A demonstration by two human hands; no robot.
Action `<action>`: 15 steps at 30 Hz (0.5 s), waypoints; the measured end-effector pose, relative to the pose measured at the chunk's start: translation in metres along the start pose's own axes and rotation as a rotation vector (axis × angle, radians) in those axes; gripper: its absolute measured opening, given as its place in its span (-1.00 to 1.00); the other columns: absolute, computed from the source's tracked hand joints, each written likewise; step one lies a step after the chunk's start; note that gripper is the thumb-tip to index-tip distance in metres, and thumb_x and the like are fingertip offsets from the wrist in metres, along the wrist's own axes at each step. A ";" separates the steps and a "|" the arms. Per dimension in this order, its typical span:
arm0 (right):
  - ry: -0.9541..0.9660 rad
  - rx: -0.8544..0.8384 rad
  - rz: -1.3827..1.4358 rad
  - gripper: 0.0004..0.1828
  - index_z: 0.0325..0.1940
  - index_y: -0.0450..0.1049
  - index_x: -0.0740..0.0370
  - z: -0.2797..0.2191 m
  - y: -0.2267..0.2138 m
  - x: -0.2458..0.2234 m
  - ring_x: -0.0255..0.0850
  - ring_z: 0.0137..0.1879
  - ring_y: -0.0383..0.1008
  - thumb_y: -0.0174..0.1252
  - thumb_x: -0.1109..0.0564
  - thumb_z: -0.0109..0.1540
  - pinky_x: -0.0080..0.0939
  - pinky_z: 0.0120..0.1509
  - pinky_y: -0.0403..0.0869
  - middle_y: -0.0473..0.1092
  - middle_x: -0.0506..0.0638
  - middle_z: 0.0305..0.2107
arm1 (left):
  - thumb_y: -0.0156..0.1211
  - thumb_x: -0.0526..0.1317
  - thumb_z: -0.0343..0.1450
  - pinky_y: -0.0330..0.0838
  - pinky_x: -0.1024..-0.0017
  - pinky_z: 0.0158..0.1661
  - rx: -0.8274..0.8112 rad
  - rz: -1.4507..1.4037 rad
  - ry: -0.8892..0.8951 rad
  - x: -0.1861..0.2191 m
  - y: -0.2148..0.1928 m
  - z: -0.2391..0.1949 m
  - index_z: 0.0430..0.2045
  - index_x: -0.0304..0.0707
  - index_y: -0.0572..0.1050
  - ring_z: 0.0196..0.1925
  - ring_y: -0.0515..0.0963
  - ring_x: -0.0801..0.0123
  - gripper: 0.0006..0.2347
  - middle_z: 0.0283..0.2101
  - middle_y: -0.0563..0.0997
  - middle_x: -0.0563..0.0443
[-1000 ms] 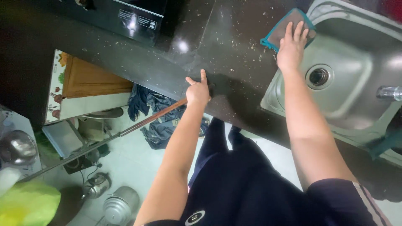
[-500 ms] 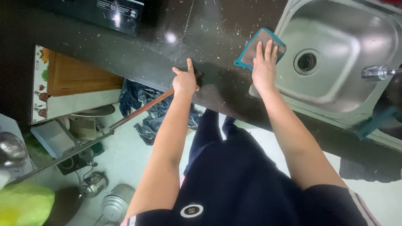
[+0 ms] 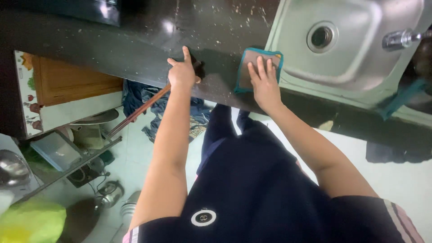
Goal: Stirring green vegetables in a pot with chopsticks on a gas stove and subsequently wiping down the kitchen counter with a cloth.
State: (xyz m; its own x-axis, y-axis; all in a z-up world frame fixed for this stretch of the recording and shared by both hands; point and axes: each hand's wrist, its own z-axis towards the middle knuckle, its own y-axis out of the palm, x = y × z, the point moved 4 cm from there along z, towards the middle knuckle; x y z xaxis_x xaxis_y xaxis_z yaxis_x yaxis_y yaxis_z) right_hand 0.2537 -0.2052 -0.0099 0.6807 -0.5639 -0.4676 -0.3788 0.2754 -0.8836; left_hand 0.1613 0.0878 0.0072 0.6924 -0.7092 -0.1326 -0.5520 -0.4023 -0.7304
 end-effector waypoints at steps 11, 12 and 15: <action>-0.135 -0.151 -0.124 -0.23 0.56 0.20 0.00 -0.072 -0.032 0.014 0.24 0.58 0.03 0.10 0.25 0.23 0.27 0.61 0.06 0.09 0.17 0.50 | 0.64 0.02 0.12 0.56 0.24 -0.02 0.001 0.015 -0.018 0.001 -0.003 -0.003 0.52 0.09 -0.32 0.04 0.63 -0.24 0.20 0.34 0.06 -0.89; -0.143 -0.121 -0.101 -0.26 0.54 0.22 -0.01 -0.077 -0.034 0.018 0.23 0.57 0.04 0.10 0.23 0.25 0.29 0.60 0.06 0.10 0.16 0.48 | 0.64 0.03 0.11 0.56 0.24 -0.01 0.009 0.019 -0.014 0.000 -0.001 -0.001 0.52 0.08 -0.32 0.05 0.63 -0.24 0.21 0.34 0.06 -0.90; -0.099 -0.139 -0.188 -0.25 0.56 0.26 -0.05 -0.093 -0.047 0.030 0.17 0.61 0.06 0.10 0.25 0.25 0.21 0.66 0.07 0.14 0.10 0.50 | 0.62 0.05 0.13 0.56 0.23 -0.02 -0.002 0.030 -0.022 0.000 -0.001 -0.001 0.52 0.08 -0.34 0.05 0.63 -0.24 0.20 0.35 0.05 -0.88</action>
State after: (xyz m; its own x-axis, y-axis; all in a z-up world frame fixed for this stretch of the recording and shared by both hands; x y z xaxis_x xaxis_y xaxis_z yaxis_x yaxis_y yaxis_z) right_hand 0.2337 -0.3078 0.0204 0.8028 -0.5142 -0.3020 -0.3178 0.0596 -0.9463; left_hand 0.1611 0.0873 0.0088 0.6858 -0.7079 -0.1690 -0.5734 -0.3825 -0.7246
